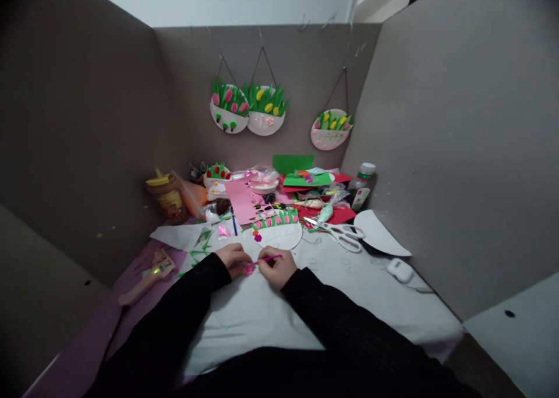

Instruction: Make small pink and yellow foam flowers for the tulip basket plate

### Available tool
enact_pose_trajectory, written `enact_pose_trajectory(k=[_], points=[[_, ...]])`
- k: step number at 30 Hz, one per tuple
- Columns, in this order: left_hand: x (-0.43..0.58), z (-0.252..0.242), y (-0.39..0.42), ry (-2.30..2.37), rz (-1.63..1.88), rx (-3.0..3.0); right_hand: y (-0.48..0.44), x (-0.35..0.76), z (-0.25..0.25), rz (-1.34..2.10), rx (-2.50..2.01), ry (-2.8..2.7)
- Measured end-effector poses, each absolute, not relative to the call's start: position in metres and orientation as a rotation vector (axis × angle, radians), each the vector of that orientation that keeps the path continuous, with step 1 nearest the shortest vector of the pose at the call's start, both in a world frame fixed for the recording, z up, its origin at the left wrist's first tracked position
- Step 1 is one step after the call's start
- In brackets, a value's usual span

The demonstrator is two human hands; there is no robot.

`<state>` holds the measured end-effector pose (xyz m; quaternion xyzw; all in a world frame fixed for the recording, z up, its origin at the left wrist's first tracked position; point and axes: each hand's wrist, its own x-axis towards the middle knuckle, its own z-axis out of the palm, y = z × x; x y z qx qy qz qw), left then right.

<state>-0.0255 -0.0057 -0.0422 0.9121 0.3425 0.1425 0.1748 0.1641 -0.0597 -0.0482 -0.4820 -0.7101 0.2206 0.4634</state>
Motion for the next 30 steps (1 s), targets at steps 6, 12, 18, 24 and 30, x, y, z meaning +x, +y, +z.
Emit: enact_pose_trajectory(k=[6,12,18,24,30], points=[[-0.0252,-0.0451,-0.0056,1.08,0.38,2.608,-0.0569,0.162,-0.0497,0.595,-1.135,-1.803],[-0.0184,-0.0446,-0.0083,1.107,0.306,2.631,-0.0538,0.1627,-0.0494,0.597,-1.189,-1.756],[-0.0252,-0.0457,-0.0048,1.034,0.388,2.631,-0.0544,0.1639,-0.0507,0.645,-1.188,-1.768],[-0.0278,-0.0504,-0.0023,1.04,0.355,2.633,-0.0567,0.162,-0.0504,0.668,-1.199,-1.802],[-0.0275,-0.0498,-0.0033,1.034,0.361,2.637,-0.0573,0.1601,-0.0527,0.653,-1.147,-1.823]])
